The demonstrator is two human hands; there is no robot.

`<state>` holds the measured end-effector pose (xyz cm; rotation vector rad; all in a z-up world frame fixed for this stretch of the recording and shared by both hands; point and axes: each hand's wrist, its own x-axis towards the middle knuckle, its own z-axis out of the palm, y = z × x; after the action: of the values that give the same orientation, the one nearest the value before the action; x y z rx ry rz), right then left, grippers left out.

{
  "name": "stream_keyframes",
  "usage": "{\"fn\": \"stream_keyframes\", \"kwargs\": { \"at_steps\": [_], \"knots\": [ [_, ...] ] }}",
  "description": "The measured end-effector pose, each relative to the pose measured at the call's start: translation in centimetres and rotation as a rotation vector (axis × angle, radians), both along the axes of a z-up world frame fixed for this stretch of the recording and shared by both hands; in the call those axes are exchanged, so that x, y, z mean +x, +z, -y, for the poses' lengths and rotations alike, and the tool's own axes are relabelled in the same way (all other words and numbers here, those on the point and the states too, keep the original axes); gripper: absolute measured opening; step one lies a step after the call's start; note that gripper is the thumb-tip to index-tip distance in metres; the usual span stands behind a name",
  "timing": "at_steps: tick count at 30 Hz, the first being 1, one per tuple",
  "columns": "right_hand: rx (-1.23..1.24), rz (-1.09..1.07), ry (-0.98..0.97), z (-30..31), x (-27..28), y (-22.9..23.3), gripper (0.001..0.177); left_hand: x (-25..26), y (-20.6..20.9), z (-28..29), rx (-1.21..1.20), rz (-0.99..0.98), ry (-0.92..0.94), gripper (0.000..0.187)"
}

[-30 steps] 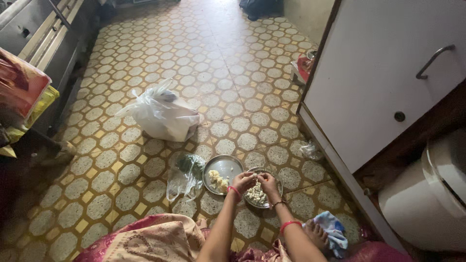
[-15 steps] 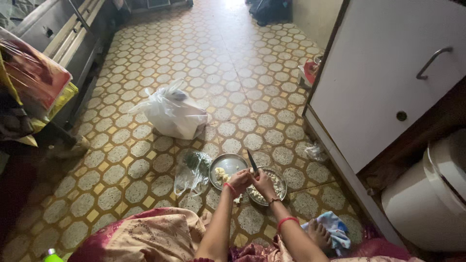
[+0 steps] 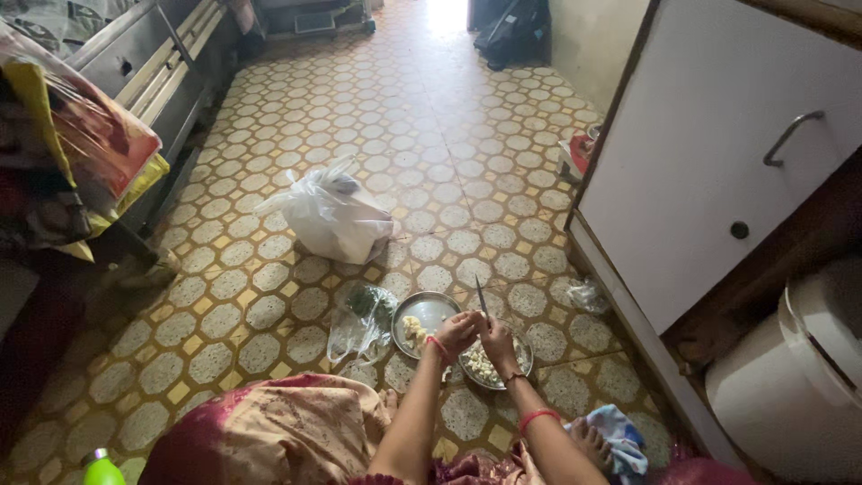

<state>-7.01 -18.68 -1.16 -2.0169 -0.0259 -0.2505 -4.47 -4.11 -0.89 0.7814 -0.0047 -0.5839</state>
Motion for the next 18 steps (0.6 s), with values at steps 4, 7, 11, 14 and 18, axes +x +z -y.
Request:
{"fn": "stream_keyframes", "kwargs": {
  "at_steps": [4,7,11,14,18],
  "knots": [
    [0.197,-0.141,0.027,-0.1,0.5,-0.2,0.073,0.2,-0.2,0.6,0.101,0.009,0.054,0.037],
    [0.337,-0.203,0.098,-0.6,1.0,-0.5,0.072,0.3,-0.3,-0.3,0.061,0.048,0.027,0.039],
    [0.202,-0.149,0.116,-0.9,1.7,-1.0,0.071,1.3,-0.2,-2.1,0.196,0.141,-0.062,0.05],
    [0.215,-0.169,0.147,-1.4,1.7,-1.6,0.071,1.8,-0.4,-3.0,0.144,0.172,-0.118,0.055],
    [-0.278,0.695,0.139,-2.6,2.2,-1.9,0.075,2.1,-0.6,-3.9,0.121,0.2,-0.125,0.054]
  ]
}}
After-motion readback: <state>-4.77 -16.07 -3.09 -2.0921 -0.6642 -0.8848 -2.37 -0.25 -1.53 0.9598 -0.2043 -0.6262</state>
